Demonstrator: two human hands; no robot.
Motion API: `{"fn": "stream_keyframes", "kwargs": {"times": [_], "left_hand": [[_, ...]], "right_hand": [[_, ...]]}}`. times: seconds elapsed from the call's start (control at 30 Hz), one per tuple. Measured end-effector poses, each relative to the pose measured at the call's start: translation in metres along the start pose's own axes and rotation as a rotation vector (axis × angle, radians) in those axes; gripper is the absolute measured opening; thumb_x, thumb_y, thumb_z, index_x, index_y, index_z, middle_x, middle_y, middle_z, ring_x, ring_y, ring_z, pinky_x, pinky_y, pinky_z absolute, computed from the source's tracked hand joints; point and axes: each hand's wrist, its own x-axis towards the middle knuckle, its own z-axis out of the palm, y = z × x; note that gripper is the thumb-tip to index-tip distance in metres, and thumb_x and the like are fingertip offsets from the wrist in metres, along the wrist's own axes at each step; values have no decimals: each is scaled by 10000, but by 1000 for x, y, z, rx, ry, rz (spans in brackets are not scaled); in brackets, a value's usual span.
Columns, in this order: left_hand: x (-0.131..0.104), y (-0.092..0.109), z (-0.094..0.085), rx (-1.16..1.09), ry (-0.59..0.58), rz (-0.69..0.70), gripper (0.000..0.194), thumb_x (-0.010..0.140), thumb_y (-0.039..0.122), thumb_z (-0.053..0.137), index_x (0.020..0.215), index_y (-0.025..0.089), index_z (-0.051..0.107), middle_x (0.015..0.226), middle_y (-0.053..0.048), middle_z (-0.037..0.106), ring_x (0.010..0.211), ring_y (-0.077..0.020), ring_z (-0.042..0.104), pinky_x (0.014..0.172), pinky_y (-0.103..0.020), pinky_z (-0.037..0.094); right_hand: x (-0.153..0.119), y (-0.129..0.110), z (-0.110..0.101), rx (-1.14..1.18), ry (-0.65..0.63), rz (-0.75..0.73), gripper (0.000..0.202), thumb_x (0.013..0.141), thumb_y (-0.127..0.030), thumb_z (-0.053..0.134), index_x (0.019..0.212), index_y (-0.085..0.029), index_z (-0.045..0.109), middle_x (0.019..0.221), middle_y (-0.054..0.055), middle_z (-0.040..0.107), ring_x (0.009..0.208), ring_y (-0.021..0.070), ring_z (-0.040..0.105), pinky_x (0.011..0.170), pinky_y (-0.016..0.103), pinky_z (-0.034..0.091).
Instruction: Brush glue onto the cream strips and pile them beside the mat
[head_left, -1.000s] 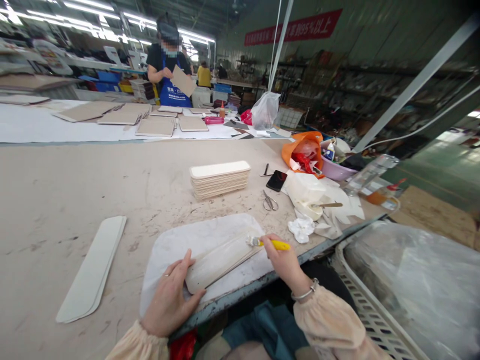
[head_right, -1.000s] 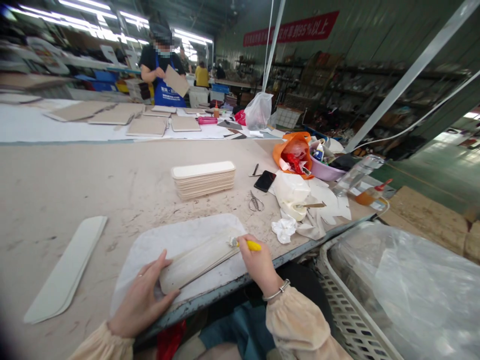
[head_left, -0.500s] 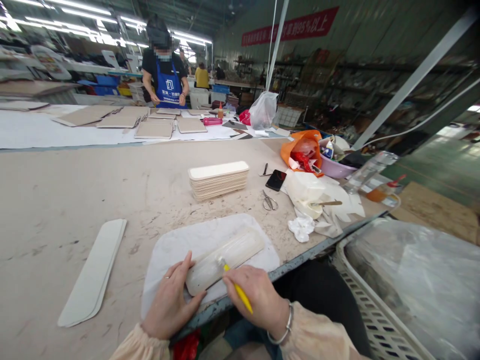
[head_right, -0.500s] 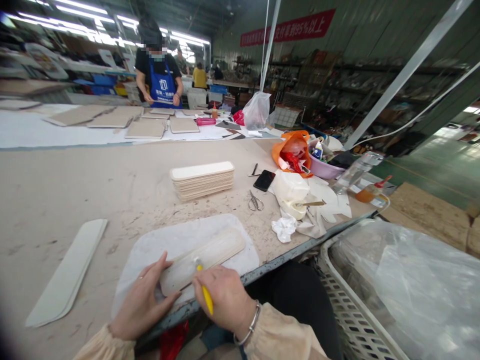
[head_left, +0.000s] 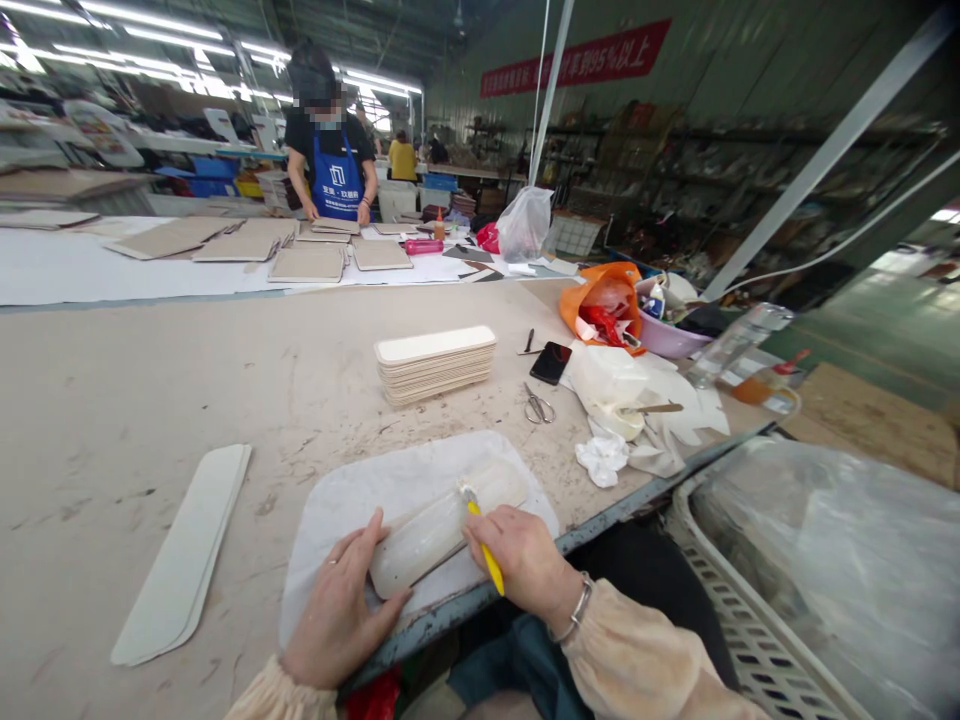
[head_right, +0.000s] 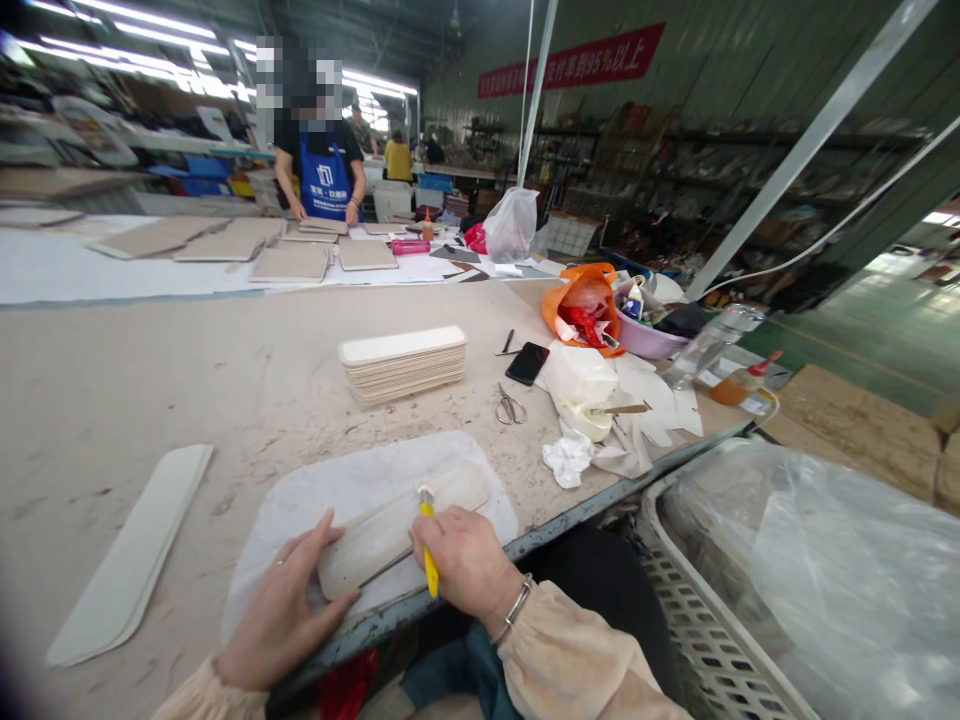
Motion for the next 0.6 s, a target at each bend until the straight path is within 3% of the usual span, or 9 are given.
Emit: {"fn": "stream_keyframes", "kwargs": {"times": [0.1,0.17,0.27,0.37,0.43,0.5,0.6], "left_hand": [[0,0,-1,1,4,9,858,759,361,613,1445,208,121,1216,-113,578,1152,-277,510,954,-458,464],[1,0,0,-2,9,19,850,761,365,609,1444,209,128,1219,-116,577,1150,-279,513,953,-463,462],[1,-1,0,-13,7,17,857,754,373,618,1442,211,132,1215,-119,576,1147,-282,514,954,-470,457],[1,0,-1,-35,-9,-3,871,747,380,622,1442,202,128,1213,-125,570,1146,-281,511,956,-471,449],[1,3,-3,-57,-17,-16,881,743,373,623,1442,189,119,1213,-129,564,1147,-275,507,962,-466,441],[1,7,-5,-78,-17,-21,901,727,363,634,1441,179,116,1210,-131,563,1139,-273,510,962,-463,438],[0,10,-7,-101,-19,-28,923,695,355,656,1436,180,134,1215,-132,560,1134,-279,509,966,-476,429]], "right_hand": [[0,18,-3,-71,66,133,142,913,-195,447,852,-173,573,691,35,584,689,152,554,638,256,396],[-1,26,-3,-103,38,177,140,903,-185,458,823,-172,572,682,37,587,679,155,558,621,255,398],[-2,11,1,-26,-52,97,131,882,-170,477,782,-175,562,673,32,596,675,157,565,620,255,414],[0,-24,4,245,-56,-14,128,890,-192,469,842,-179,587,731,34,636,716,151,591,671,255,446],[2,-45,5,517,6,14,167,914,-223,442,919,-186,605,816,37,665,773,141,612,729,248,462],[6,-55,6,776,57,146,217,932,-260,413,924,-184,616,837,33,668,763,131,615,718,231,471],[10,-49,8,957,49,401,285,921,-334,413,804,-177,620,636,-6,594,581,122,558,564,216,452]]}}
